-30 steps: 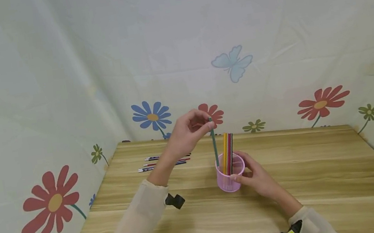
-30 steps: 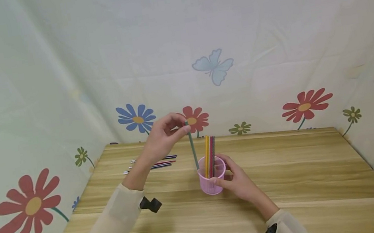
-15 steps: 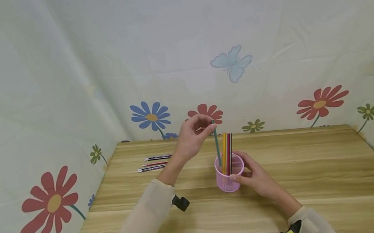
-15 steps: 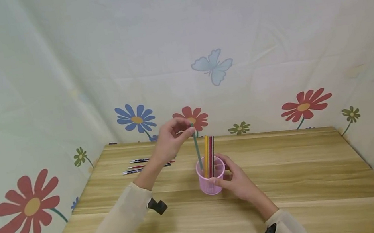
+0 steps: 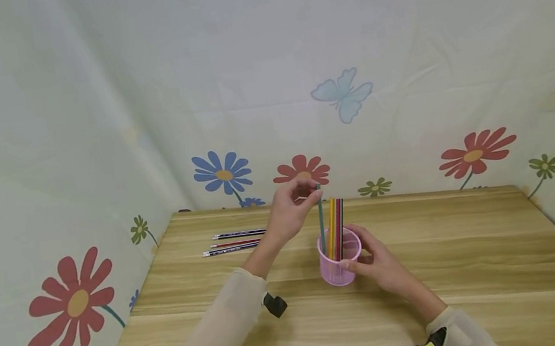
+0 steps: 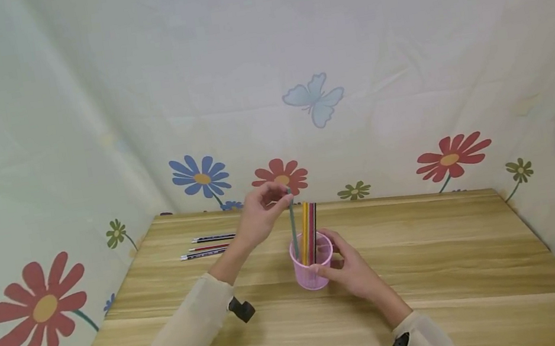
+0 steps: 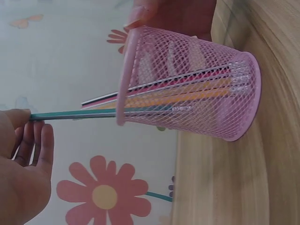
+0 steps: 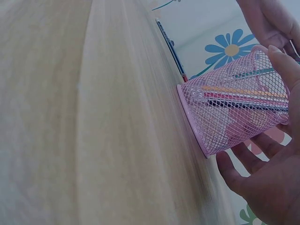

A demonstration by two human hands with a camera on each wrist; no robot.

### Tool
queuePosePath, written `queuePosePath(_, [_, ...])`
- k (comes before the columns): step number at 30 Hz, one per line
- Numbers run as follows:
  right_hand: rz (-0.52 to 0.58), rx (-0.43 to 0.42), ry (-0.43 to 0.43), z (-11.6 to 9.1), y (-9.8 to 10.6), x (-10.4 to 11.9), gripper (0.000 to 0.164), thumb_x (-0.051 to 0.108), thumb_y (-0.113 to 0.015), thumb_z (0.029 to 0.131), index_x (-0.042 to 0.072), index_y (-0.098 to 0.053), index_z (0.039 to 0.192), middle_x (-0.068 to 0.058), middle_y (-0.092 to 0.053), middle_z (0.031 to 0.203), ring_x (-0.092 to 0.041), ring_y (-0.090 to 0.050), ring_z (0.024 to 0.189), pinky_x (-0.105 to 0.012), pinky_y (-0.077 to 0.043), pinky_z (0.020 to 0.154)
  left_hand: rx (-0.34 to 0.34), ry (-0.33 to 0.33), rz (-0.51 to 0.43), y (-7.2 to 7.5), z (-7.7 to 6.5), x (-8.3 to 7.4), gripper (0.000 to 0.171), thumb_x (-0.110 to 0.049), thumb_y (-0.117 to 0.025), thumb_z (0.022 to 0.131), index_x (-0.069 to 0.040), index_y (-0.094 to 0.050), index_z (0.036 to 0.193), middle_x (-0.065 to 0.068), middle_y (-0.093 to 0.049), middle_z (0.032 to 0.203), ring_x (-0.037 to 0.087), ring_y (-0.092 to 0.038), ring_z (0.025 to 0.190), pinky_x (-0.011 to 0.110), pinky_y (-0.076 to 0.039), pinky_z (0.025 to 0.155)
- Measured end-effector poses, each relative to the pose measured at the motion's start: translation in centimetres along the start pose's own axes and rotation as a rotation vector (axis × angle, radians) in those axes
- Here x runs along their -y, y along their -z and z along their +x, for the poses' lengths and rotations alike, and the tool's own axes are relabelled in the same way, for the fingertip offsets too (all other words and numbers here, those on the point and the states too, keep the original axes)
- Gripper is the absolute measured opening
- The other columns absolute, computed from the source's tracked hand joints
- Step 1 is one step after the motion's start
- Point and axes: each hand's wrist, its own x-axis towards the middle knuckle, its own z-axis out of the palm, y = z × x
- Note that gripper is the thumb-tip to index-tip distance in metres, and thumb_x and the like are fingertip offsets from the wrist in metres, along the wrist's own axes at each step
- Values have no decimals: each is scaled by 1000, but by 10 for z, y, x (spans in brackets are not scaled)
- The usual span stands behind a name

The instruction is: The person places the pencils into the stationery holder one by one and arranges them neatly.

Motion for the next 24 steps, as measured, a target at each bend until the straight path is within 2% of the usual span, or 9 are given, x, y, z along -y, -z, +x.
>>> queuePosePath(5, [8,-12,2,0,-1,-2,77,8,-79,96,17,-39,161,-20,-51,153,-44,-50,137,-56,-52,105,-20,20,32,-7,-2,13,26,-25,-74,102,-7,-71,120,3,-71,109,19,-69,101,32,-60,91])
queuePosePath(9, [12,-15,-1,0,-1,-2,77,8,-79,96,17,-39,161,-20,-51,154,-43,-50,137,-55,-52,106,-24,43,34,-13,-3,22,24,-24,-75,102,-8,-71,119,3,-71,108,19,-68,102,32,-59,93])
queuePosePath(17, [17,-14,1,0,-1,-1,78,8,-79,96,16,-38,162,-20,-51,153,-43,-51,137,-50,-53,105,-14,69,70,-20,-7,30,24,-24,-73,103,-8,-72,120,0,-71,107,17,-69,102,31,-60,91])
queuePosePath(24, [15,-11,-1,0,-1,-3,77,10,-79,96,18,-39,161,-19,-50,155,-43,-50,137,-52,-52,106,2,82,51,-25,-11,37,17,-19,-74,102,-10,-73,117,1,-73,104,17,-71,97,31,-61,88])
